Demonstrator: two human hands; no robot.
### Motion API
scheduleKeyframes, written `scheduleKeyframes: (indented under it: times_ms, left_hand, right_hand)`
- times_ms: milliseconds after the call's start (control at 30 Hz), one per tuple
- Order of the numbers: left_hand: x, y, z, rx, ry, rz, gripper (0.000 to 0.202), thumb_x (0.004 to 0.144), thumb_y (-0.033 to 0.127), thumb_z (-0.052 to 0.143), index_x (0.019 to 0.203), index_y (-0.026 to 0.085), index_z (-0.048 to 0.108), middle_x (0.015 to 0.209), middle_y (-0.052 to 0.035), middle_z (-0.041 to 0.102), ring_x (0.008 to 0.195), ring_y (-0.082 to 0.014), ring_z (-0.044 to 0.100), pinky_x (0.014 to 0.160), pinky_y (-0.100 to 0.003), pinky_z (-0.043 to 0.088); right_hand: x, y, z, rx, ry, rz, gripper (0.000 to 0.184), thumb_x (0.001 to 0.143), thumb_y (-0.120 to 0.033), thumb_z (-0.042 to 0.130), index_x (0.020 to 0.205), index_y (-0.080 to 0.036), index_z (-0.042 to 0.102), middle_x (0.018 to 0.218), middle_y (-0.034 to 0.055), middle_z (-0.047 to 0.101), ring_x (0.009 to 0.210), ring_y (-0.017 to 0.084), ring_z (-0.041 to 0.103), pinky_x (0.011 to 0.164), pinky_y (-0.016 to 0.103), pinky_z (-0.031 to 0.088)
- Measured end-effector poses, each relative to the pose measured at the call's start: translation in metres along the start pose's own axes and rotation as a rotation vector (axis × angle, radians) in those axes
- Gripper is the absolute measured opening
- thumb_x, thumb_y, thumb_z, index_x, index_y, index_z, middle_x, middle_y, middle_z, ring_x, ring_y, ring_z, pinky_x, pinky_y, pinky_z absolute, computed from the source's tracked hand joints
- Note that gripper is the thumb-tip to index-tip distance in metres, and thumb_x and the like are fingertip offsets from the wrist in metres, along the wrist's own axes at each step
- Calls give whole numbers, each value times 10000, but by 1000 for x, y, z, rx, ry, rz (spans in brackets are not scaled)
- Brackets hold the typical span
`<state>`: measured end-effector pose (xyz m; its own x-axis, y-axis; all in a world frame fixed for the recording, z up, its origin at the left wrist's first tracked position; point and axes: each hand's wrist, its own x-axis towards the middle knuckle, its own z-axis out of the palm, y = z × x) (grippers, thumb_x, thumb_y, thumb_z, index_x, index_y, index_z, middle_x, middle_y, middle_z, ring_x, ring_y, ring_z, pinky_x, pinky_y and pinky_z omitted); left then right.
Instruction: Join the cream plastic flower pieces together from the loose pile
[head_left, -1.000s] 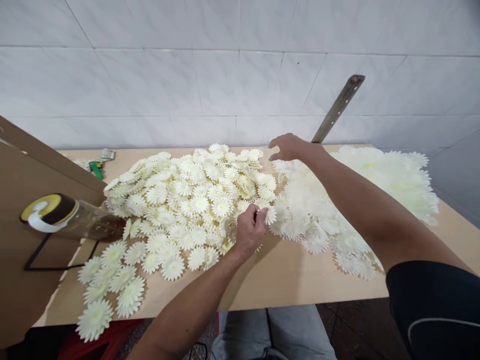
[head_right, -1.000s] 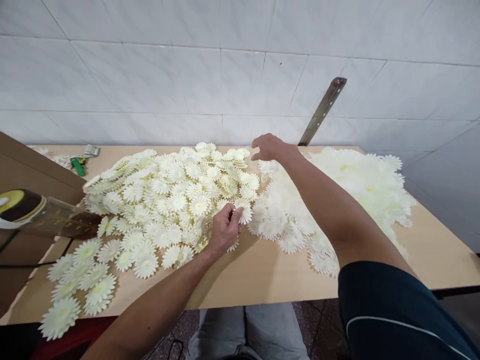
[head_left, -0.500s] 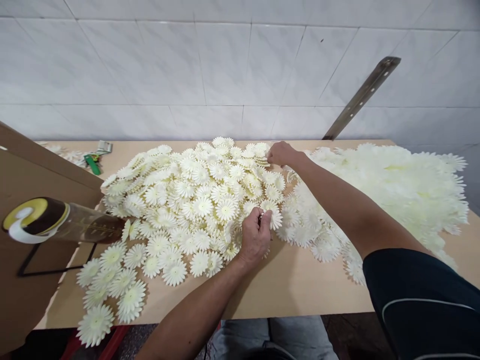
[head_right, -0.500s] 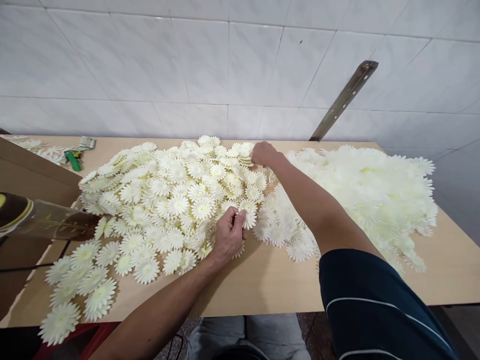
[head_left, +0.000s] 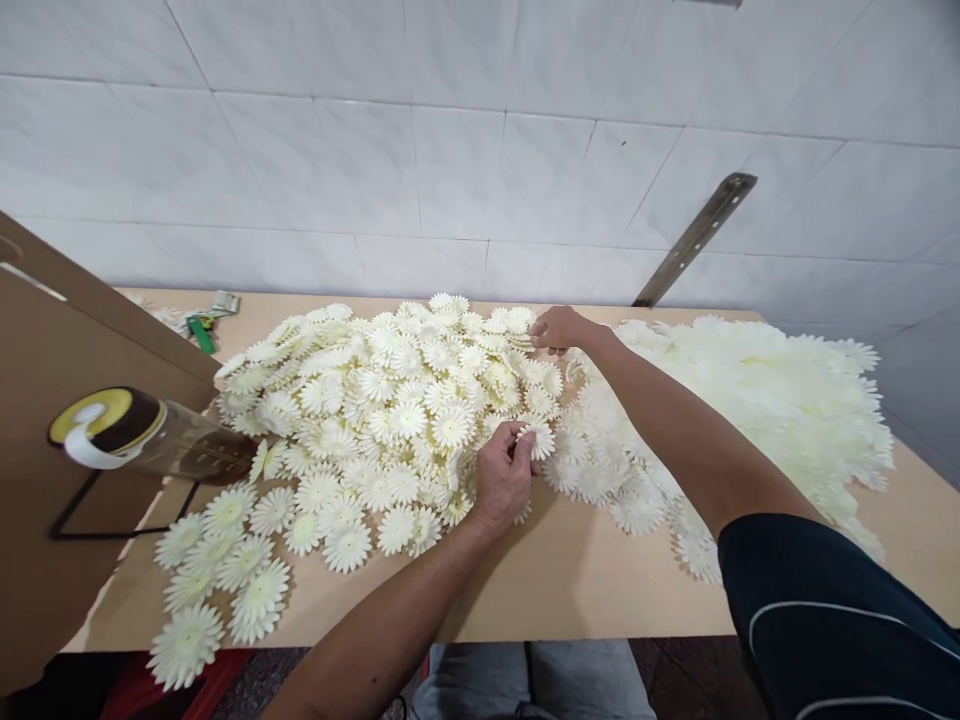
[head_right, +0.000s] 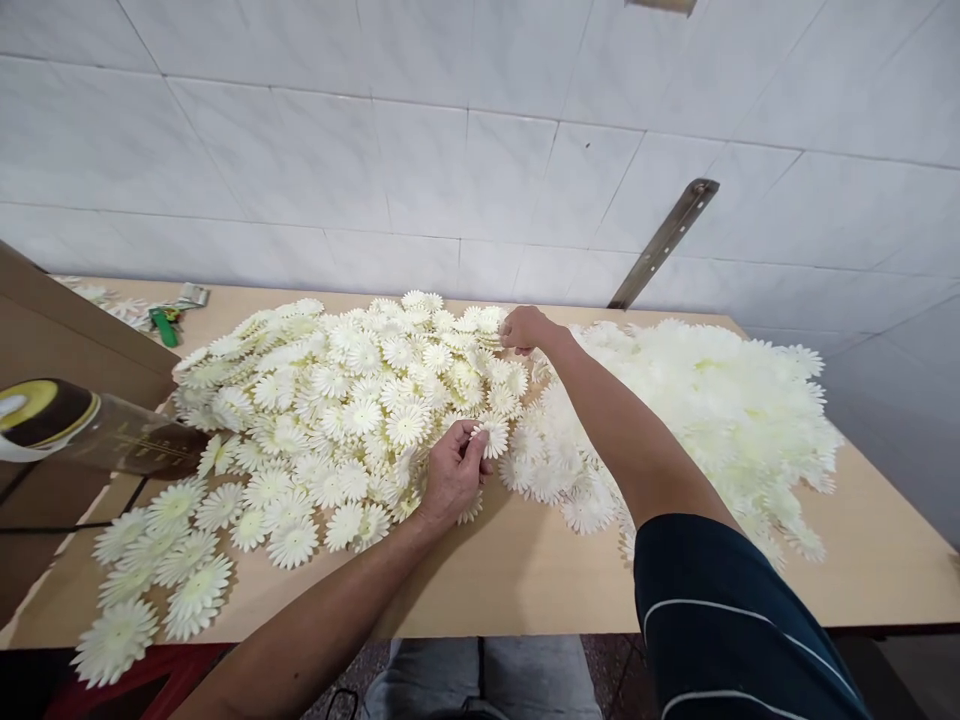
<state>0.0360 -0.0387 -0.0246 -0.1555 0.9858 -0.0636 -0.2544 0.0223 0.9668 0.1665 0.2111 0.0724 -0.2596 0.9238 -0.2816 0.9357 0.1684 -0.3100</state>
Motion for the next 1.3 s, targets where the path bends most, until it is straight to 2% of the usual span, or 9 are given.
scheduleKeyframes:
  times_ms: [167, 300, 367, 467, 567, 767, 1033, 1167, 1300]
  left_hand:
    - [-1, 0, 1, -69, -27, -5, 477, 832, 649, 819, 888, 216, 627, 643, 57, 617, 507, -120, 657, 470, -201, 482]
    - [1, 2, 0, -74, -30, 10, 486, 805, 647, 847, 904, 201, 681, 717, 34, 665, 513, -108, 660, 466, -205, 484]
    - [2, 4, -1, -67, -7, 52, 474, 815, 639, 846, 904, 198, 696, 694, 37, 653, 509, -100, 638, 470, -207, 473]
    - [4, 7, -4, -31, 30, 121, 437, 880, 623, 804, 918, 199, 707, 613, 50, 613, 497, -99, 598, 484, -212, 463]
    - [5, 9, -5, 26, 53, 181, 400, 944, 600, 755, 942, 202, 710, 562, 57, 591, 480, -101, 565, 494, -218, 457]
    - [5, 3, -6, 112, 30, 288, 394, 975, 606, 731, 978, 213, 703, 592, 55, 598, 487, -108, 579, 498, -226, 464]
    - [5, -2, -7, 180, 20, 353, 430, 984, 641, 730, 970, 211, 717, 673, 28, 640, 514, -103, 590, 517, -230, 485]
    - [4, 2, -6, 160, -39, 288, 455, 968, 670, 735, 951, 216, 709, 626, 38, 621, 487, -104, 566, 499, -232, 464]
    - [5, 7, -7, 131, -74, 228, 501, 934, 712, 753, 885, 221, 666, 570, 50, 596, 456, -102, 521, 473, -230, 431]
  right_hand:
    - [-24, -3, -22, 20, 84, 20, 252, 947, -171, 803, 1195, -125, 808, 889, 70, 840, 682, 191, 799, 785, 325, 654]
    - [-75, 0, -28, 256, 434, -134, 179, 949, -319, 831, 1017, -153, 828, 891, 77, 810, 624, 171, 737, 690, 335, 617]
    - [-113, 0, -17, 433, 481, -198, 288, 979, -444, 808, 933, -159, 802, 811, 82, 771, 585, 150, 673, 565, 303, 546]
    - [-168, -5, 19, 561, 316, -212, 439, 998, -600, 735, 913, -172, 776, 715, 62, 708, 516, 127, 589, 456, 269, 439]
    - [-196, -10, 60, 652, 194, -234, 525, 937, -715, 719, 933, -192, 763, 720, 35, 657, 555, 149, 582, 442, 273, 421]
    - [-193, -13, 104, 698, 249, -187, 720, 815, -881, 716, 608, -230, 488, 521, -56, 347, 518, 113, 357, 495, 292, 246]
    - [-196, -6, 111, 593, 320, -156, 781, 815, -980, 602, 602, -237, 490, 512, -11, 488, 570, 150, 449, 576, 316, 329]
    - [-198, -5, 112, 531, 348, -151, 767, 866, -947, 584, 583, -248, 444, 496, 7, 519, 557, 170, 514, 582, 321, 378]
    - [-199, -8, 113, 734, 318, -207, 672, 844, -905, 672, 715, -249, 608, 582, 9, 655, 571, 212, 654, 601, 329, 480]
